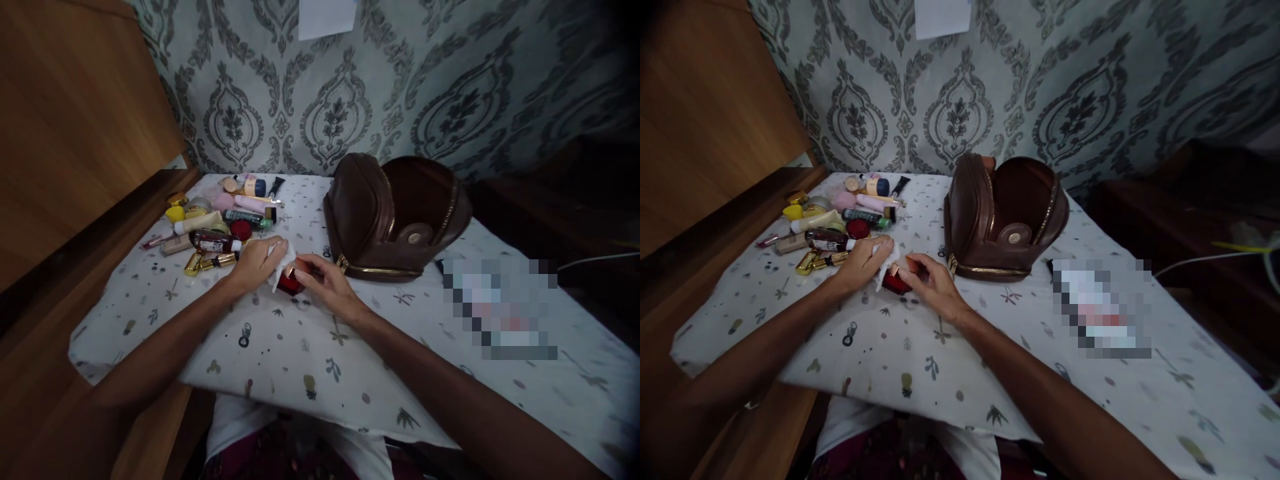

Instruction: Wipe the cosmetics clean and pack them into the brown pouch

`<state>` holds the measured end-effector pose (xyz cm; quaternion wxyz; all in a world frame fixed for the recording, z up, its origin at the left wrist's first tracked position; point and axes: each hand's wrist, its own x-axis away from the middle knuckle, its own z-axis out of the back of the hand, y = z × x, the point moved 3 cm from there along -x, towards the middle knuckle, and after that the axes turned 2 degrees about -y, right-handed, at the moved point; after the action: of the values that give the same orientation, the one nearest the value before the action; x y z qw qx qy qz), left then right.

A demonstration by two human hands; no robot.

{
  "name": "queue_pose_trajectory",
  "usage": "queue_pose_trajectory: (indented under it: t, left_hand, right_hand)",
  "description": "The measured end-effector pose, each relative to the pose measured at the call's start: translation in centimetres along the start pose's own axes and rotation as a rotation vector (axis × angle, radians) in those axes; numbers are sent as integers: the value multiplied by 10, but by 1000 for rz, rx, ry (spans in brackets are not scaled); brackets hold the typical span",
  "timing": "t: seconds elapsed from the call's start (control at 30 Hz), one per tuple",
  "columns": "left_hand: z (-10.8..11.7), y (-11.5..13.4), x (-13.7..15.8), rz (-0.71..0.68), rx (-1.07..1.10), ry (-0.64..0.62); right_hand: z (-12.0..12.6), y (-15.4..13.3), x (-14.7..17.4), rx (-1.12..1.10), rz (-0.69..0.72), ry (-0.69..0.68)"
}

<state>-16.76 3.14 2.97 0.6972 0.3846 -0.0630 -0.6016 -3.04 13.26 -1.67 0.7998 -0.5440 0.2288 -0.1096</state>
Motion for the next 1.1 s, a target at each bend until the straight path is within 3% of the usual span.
queue_pose_trajectory:
  t: [0.13,0.33,0.5,0.67,0.9,1.0,1.1]
  left_hand:
    - [1,2,0,-47,-107,-21]
    - [6,6,3,-191,-274,-48]
    - [7,10,5,-324,-362,-39]
    - [-2,6,6,-252,-363,14]
    - [-11,1,5,-168,-205,50]
    - [-10,-2,3,-134,-120,42]
    - [-9,-9,1,-76,-39,6]
  right_hand:
    - [1,2,0,4,-42,-22]
    - [3,-9,-1,29,63,-80]
    - [6,-8,-2,58,59,-85]
    - [8,-4,-2,113,71,-34]
    - [3,-4,5,259,56,122]
    - [2,-1,6,155,11,142]
    - [4,3,5,-109,-72,89]
